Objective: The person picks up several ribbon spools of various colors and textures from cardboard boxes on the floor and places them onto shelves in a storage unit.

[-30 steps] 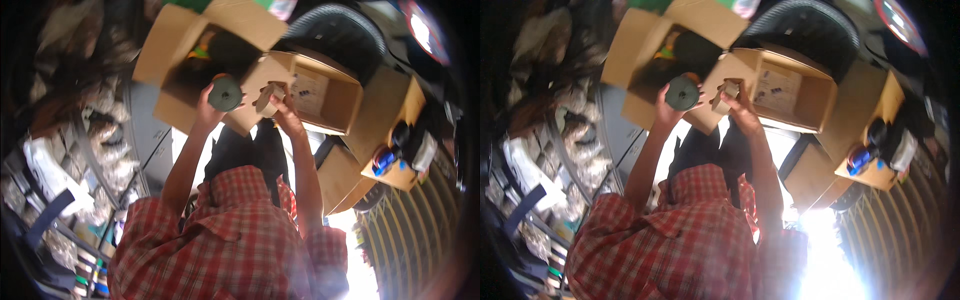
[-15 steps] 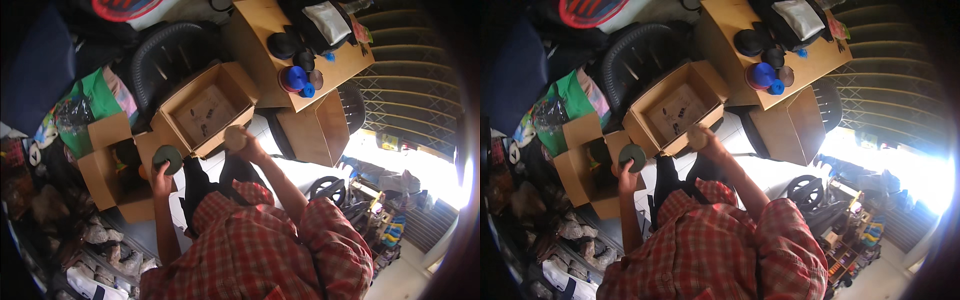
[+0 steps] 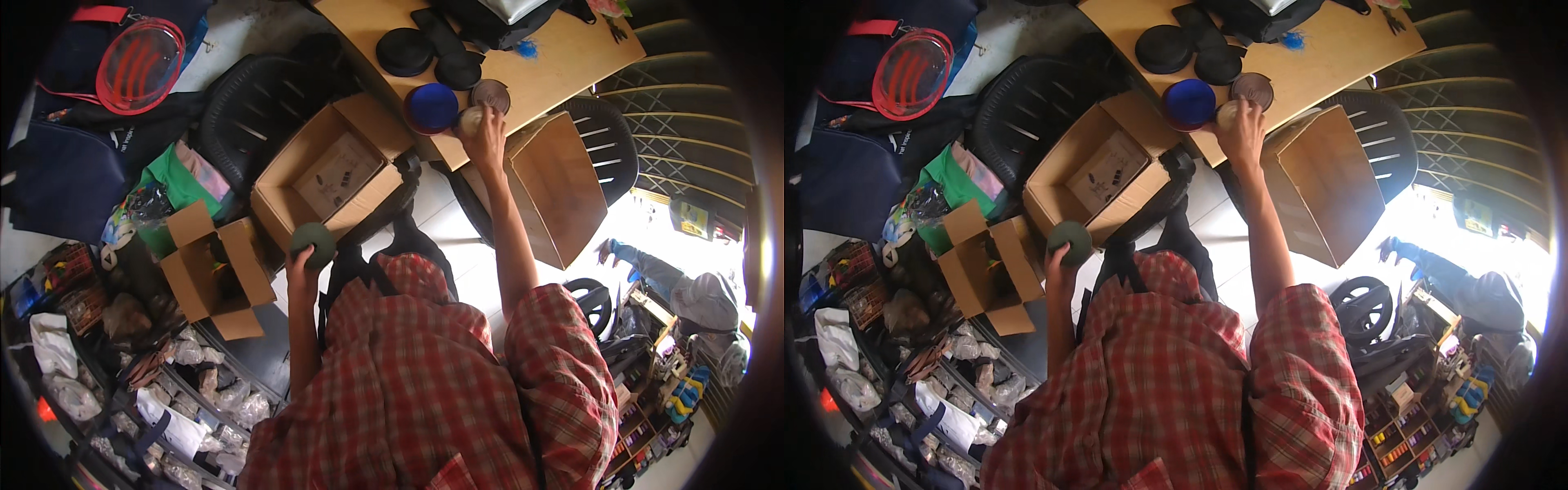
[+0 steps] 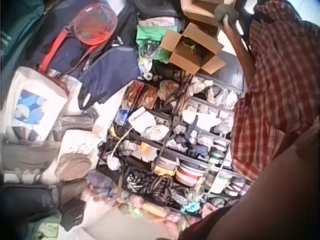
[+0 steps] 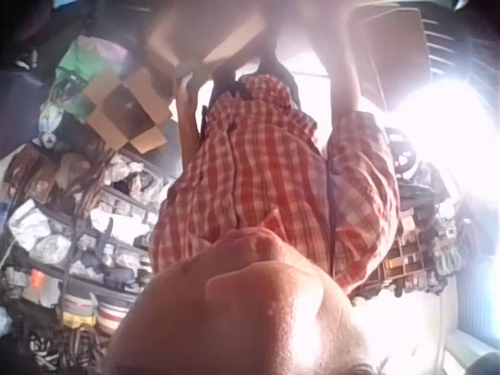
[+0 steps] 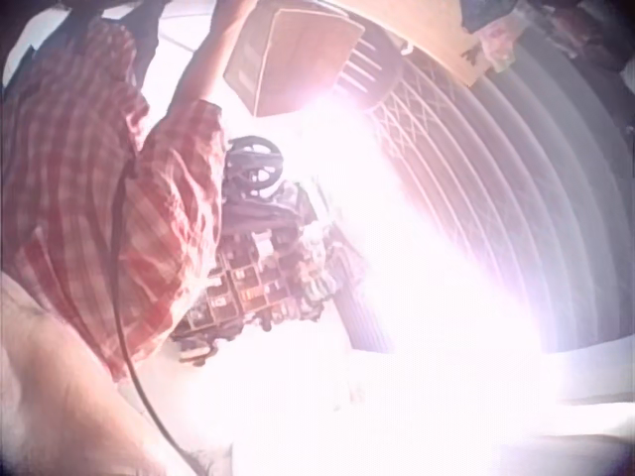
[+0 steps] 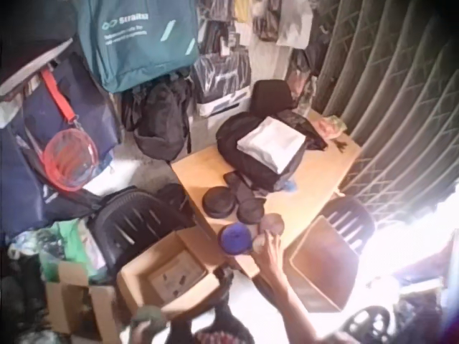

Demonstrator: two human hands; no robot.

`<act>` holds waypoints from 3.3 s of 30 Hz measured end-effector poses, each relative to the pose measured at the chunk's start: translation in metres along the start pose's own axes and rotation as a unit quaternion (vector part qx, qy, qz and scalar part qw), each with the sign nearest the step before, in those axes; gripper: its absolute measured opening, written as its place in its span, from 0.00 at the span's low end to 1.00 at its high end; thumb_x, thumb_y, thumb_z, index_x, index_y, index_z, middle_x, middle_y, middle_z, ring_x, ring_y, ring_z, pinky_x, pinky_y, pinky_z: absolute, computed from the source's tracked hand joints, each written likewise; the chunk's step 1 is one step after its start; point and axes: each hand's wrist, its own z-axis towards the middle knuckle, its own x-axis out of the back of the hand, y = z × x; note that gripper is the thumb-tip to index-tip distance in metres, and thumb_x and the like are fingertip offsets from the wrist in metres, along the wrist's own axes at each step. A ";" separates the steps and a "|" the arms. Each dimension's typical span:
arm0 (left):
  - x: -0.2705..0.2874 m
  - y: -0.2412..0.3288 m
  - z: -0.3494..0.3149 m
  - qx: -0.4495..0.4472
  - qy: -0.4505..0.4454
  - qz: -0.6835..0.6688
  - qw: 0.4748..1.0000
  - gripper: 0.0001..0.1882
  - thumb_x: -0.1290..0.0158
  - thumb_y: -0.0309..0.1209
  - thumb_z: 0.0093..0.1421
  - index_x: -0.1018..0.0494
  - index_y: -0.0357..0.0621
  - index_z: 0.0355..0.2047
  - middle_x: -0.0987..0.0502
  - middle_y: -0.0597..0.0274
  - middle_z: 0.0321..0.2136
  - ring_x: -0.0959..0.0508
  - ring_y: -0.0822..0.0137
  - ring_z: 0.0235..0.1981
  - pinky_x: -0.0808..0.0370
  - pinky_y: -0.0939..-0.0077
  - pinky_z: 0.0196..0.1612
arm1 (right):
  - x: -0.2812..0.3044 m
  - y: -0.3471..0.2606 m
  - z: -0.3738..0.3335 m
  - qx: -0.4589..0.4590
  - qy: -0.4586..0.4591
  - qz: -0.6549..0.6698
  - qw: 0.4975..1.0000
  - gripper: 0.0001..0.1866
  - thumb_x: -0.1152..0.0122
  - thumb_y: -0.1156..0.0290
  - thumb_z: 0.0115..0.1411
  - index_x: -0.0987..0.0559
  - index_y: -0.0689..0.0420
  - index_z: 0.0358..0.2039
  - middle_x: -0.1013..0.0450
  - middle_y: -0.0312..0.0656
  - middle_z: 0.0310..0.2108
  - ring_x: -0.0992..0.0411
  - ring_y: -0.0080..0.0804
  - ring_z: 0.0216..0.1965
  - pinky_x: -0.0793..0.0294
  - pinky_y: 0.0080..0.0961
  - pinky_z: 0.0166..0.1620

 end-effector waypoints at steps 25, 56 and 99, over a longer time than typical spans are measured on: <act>-0.272 -0.129 0.114 -0.008 -0.188 0.165 0.968 0.29 0.46 0.26 0.58 0.41 0.46 0.60 0.33 0.61 0.56 0.32 0.65 0.54 0.34 0.67 0.55 | 0.057 0.060 -0.045 -0.235 -0.038 0.464 0.853 0.36 0.29 0.67 0.47 0.36 0.59 0.54 0.31 0.42 0.41 0.31 0.26 0.34 0.31 0.22 0.30; -0.217 -0.084 0.082 -0.071 -0.095 0.190 0.975 0.28 0.38 0.33 0.54 0.33 0.38 0.53 0.25 0.59 0.42 0.23 0.70 0.41 0.22 0.78 0.36 | 0.043 0.017 -0.053 0.080 -0.127 0.160 0.976 0.41 0.25 0.65 0.39 0.33 0.57 0.55 0.39 0.51 0.50 0.37 0.51 0.51 0.35 0.42 0.55; -0.241 -0.138 0.088 0.051 -0.079 -0.143 0.985 0.19 0.58 0.38 0.61 0.35 0.35 0.46 0.26 0.52 0.37 0.25 0.60 0.33 0.28 0.65 0.35 | -0.005 0.092 0.001 0.257 -0.215 0.251 0.908 0.40 0.25 0.62 0.39 0.33 0.63 0.51 0.30 0.53 0.43 0.31 0.54 0.46 0.33 0.42 0.49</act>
